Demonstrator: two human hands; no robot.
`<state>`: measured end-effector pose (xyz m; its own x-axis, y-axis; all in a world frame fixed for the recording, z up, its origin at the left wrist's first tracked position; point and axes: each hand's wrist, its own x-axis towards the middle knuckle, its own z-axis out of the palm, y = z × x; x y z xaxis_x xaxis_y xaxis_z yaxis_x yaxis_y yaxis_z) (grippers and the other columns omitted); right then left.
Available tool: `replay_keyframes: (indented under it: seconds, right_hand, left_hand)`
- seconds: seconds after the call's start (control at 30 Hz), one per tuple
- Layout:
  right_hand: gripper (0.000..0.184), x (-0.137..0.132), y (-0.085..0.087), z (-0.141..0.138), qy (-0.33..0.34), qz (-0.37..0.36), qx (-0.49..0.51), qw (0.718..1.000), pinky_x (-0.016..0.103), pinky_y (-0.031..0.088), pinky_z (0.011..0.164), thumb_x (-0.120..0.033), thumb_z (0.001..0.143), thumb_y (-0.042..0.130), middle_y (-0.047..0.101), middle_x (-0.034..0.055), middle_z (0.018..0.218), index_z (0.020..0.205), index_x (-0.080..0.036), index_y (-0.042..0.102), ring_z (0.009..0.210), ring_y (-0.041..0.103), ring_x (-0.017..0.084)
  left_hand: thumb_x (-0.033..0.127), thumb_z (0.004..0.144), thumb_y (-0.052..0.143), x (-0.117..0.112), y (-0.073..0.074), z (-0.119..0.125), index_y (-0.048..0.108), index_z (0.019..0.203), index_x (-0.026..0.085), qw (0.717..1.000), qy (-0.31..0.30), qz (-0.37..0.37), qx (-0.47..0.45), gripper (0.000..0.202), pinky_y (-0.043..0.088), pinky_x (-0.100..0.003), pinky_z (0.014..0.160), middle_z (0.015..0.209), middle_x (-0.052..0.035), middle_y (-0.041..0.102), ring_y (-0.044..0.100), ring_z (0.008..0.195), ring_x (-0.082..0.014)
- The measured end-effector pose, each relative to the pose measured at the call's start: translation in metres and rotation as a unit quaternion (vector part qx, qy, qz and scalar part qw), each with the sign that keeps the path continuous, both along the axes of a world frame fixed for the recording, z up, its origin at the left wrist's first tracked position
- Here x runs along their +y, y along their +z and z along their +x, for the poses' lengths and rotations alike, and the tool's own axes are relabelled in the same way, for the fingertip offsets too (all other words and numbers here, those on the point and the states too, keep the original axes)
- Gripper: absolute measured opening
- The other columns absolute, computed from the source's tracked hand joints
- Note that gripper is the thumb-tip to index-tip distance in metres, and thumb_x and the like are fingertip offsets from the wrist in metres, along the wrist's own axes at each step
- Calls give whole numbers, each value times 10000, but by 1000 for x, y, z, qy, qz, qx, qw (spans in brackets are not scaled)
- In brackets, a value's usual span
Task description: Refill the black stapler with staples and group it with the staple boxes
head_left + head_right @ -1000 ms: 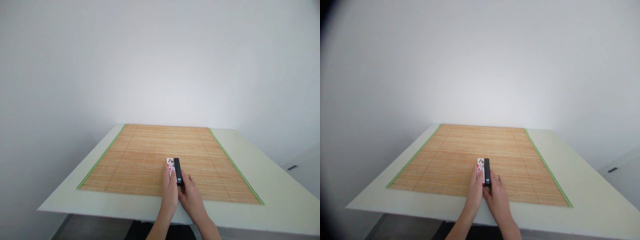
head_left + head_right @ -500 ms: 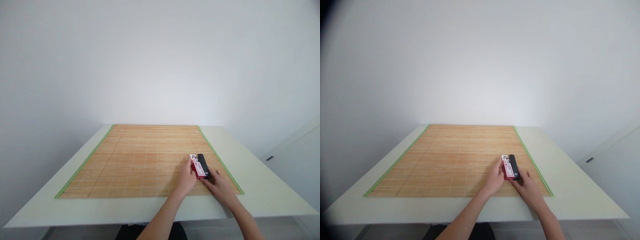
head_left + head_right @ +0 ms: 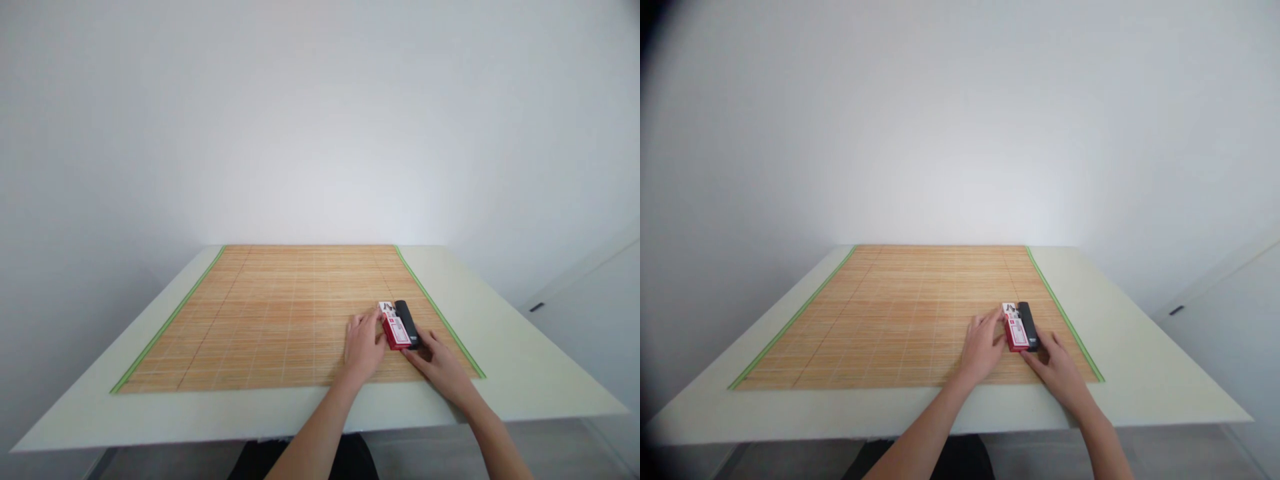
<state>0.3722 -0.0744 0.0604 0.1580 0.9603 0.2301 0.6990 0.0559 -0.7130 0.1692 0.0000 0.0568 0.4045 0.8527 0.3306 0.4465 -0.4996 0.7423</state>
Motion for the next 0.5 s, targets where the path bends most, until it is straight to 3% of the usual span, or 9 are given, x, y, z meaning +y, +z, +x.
replay_keyframes:
  seconds: [0.07,0.17,0.33,0.4,0.5]
  right_hand:
    - [773,-4,-7,0,-8,7,14,1000,516,403,1160,-585,820,690,630,132,1424,1471,-194,544,1318,559,346]
    - [826,-20,-14,-15,-78,51,36,995,511,359,1195,-579,845,680,546,156,1516,1528,-170,463,1391,504,333]
    - [486,-69,-27,-99,-278,147,69,947,507,424,1114,-508,974,535,659,144,1331,1337,-195,619,1251,591,305]
    - [347,-95,-42,-139,-234,149,86,957,475,493,1014,-447,989,534,704,134,1196,1186,-204,685,1128,639,289]
    - [198,-140,-71,-177,-95,140,105,980,437,569,844,-399,951,604,736,76,925,927,-272,754,914,687,273]
  left_hand:
    - [197,905,622,1,-2,-6,435,1526,299,1000,-13,6,-8,657,394,-473,1144,1457,-50,590,507,1318,-270]
    - [201,929,585,4,-8,-29,450,1512,247,999,-28,19,-8,600,373,-466,1193,1496,-85,548,479,1379,-254]
    - [208,971,515,10,-15,-101,506,1468,248,996,2,58,70,499,391,-452,1192,1463,-77,568,505,1364,-233]
    - [253,998,493,11,-15,-135,525,1455,251,990,40,73,115,458,402,-461,1178,1460,-81,571,513,1356,-242]
    - [345,1033,453,8,-16,-182,531,1458,245,973,116,97,177,444,388,-489,1180,1481,-95,559,498,1378,-265]
